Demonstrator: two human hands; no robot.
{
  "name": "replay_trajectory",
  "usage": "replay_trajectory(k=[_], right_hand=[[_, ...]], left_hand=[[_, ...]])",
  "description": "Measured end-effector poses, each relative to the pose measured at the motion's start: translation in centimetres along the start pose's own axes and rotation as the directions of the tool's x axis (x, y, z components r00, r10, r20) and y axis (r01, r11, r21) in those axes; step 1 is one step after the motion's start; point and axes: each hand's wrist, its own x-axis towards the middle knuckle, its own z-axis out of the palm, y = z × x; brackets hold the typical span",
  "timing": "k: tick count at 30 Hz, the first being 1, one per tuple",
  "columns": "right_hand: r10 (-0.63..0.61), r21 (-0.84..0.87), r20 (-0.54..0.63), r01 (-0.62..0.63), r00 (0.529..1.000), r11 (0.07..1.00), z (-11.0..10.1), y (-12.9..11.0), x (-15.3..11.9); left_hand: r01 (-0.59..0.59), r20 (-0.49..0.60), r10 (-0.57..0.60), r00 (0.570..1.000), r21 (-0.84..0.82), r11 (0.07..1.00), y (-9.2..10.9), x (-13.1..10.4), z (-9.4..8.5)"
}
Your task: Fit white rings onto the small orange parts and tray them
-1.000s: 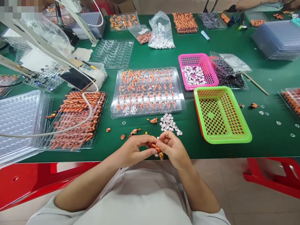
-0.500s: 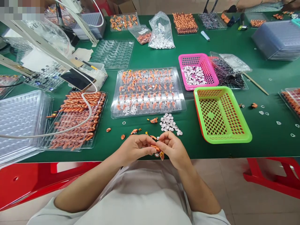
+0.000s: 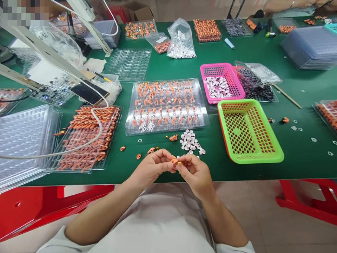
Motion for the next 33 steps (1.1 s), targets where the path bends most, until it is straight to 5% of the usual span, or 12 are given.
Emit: replay_trajectory(k=[3,7,11,19,26,33], right_hand=[[-0.031,-0.119,-0.022,0.029,0.999,0.992,0.0,-0.2,-0.1],[-0.126,-0.287,0.005,0.122,0.992,0.950,-0.2,-0.3,-0.2],[-0.200,-0.425,0.051,0.203,0.978,0.882,-0.2,-0.7,-0.2],[-0.313,-0.495,0.134,0.337,0.940,0.801,-0.3,-1.4,-0.2],[-0.405,-0.553,0.005,0.340,0.914,0.761,0.3,-0.5,-0.8],[-0.636,-0.649,0.077,0.523,0.768,0.553,0.7,1.2,-1.1]], left_hand=[[-0.091,-0.021,0.099,0.995,0.251,0.964,0.0,-0.4,0.4],[-0.224,0.070,0.235,0.970,0.644,0.732,0.4,-1.0,0.7],[-0.268,0.123,0.275,0.954,0.765,0.585,0.9,-1.2,0.4],[-0.003,0.148,-0.065,0.987,0.418,0.908,1.3,-0.4,-0.5],[-0.027,0.020,0.025,1.000,0.160,0.987,0.6,0.1,0.3],[-0.073,0.001,0.073,0.997,0.000,0.997,-0.6,0.5,0.0]])
